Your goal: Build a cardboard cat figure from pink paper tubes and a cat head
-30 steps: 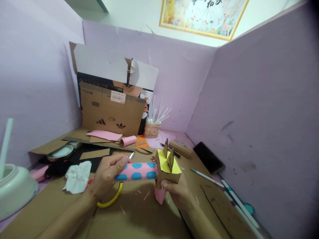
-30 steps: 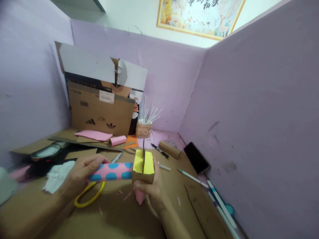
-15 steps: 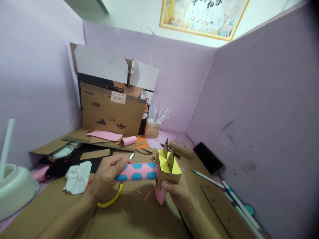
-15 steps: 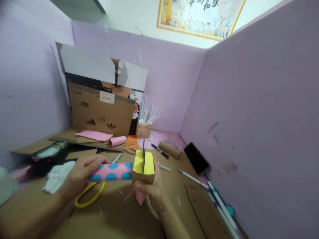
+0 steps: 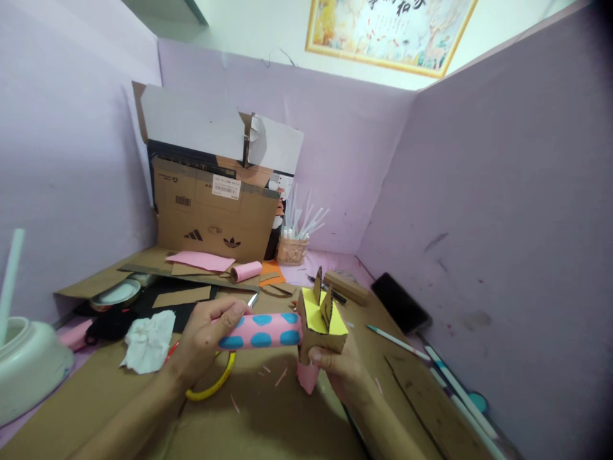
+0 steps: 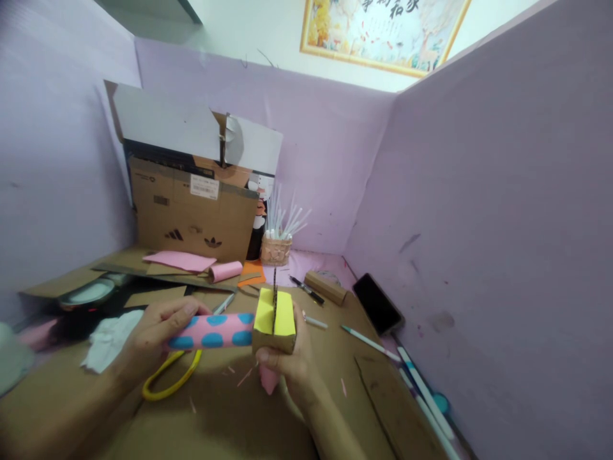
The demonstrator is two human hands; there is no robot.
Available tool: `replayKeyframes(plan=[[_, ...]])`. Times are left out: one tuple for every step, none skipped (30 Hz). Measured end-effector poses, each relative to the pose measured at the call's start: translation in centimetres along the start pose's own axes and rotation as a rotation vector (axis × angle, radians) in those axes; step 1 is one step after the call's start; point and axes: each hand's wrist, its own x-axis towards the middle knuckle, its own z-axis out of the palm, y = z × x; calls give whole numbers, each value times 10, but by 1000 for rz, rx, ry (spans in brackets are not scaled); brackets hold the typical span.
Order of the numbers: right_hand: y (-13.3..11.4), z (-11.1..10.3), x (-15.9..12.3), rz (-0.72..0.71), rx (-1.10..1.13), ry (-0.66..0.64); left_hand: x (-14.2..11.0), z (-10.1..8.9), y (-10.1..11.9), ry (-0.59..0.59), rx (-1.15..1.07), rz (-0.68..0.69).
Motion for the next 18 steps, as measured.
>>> replayKeyframes(plan=[[0,0,0,3,3,-3,0,0,0,0,-3,-3],[0,0,0,1,1,-6,0,0,0,5,-8,-6],[0,0,0,-5,-5,-7,0,0,-1,8,-14,-9],[0,0,1,-13,-15,-6,0,0,-1,8,-19,-10],[-1,0,1,-22,-24,-3,-1,0,-1,8,-22,-9],[-2,1,1,-31,-34,1,-1,0,-2,7,-22,-8],[-3,1,1,-38,-42,4,-1,0,-2,4,-22,-9],[-3,2,1,-44,-46,7,-1,0,-2,1,-21,-10],[-4,2,1,-46,-47,10,-1,0,-2,-1,-20,-12],[-4,2,1,-46,-48,12,-1,0,-2,-1,-19,-13],[-4,2,1,-45,-50,11,-1,0,-2,0,-18,-14],[-3,1,1,-41,-54,4,-1,0,-2,-1,-16,-13],[-2,1,1,-39,-58,-2,-1,0,-1,-3,-12,-13],[-1,0,0,-35,-61,-9,-1,0,-1,-3,-9,-10],[0,-1,0,-31,-59,-12,0,0,-1,-2,-7,-6],[1,-1,0,-27,-50,-14,0,0,0,-3,-5,-3],[2,-2,0,-24,-38,-10,-1,0,0,-3,-3,0],[3,-2,0,-23,-27,-6,-1,0,0,-5,-2,2]])
